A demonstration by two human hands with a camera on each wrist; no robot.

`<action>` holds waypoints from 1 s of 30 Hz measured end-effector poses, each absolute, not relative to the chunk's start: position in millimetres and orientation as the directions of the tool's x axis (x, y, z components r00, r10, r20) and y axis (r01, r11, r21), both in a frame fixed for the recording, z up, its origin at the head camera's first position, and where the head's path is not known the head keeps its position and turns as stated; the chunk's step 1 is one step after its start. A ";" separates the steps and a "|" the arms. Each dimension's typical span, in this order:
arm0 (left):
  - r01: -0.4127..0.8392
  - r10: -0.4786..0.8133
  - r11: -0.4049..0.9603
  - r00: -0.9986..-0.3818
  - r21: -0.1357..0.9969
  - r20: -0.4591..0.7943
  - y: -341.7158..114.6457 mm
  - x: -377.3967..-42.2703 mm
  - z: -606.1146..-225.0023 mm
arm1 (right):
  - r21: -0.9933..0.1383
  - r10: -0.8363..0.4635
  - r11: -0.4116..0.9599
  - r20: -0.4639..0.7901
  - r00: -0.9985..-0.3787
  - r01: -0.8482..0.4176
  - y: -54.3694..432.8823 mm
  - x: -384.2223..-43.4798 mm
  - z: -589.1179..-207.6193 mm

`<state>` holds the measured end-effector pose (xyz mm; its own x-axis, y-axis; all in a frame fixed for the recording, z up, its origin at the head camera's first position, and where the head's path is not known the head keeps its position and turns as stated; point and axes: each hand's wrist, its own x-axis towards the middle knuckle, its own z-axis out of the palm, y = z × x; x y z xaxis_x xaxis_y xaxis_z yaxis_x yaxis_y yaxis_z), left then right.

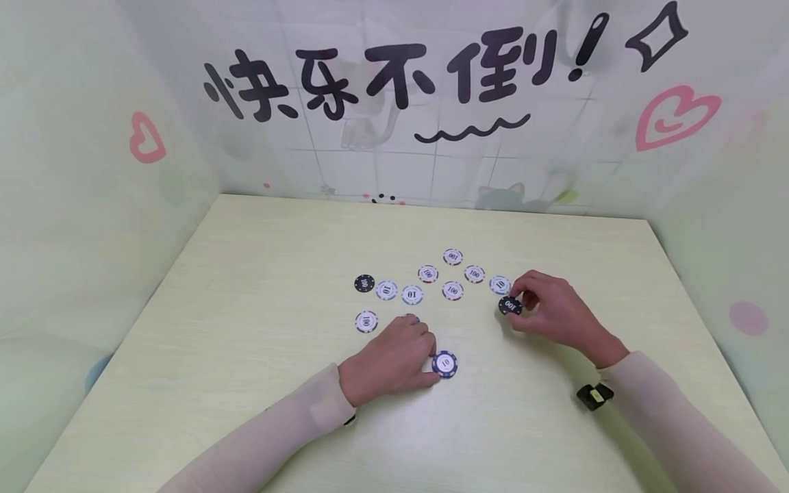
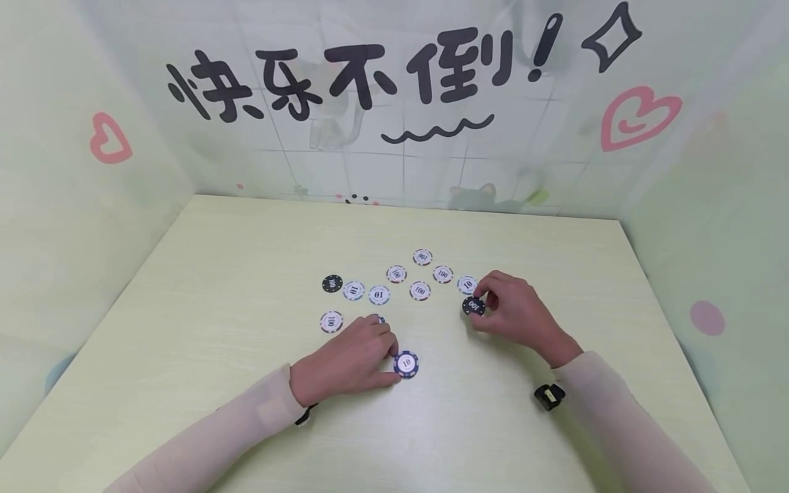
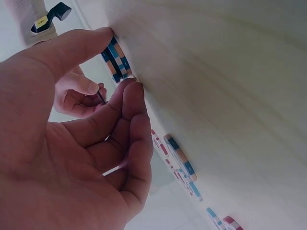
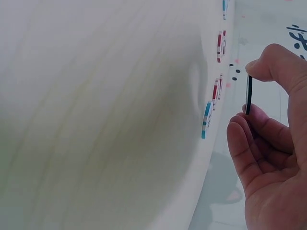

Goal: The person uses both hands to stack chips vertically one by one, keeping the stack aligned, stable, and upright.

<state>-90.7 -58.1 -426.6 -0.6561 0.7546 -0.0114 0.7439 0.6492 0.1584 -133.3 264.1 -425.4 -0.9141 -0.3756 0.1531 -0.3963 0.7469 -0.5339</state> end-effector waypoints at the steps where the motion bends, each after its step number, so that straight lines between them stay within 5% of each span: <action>1: 0.744 0.755 0.649 -0.656 0.160 -0.011 -58.2 -90.5 -426.7 | -0.535 -0.380 0.743 0.156 -0.912 -0.401 262.8 -133.0 -425.1; 30: 0.747 0.756 0.649 -0.654 0.143 -0.014 -58.2 -90.3 -427.6 | -0.524 -0.552 0.630 0.217 -0.805 -0.573 218.3 -114.6 -422.9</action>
<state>-90.3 -58.2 -427.6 -0.6544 0.7561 -0.0137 0.7470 0.6492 0.1433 -114.6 218.3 -422.9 -0.8054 -0.5517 0.2168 -0.5728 0.6303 -0.5241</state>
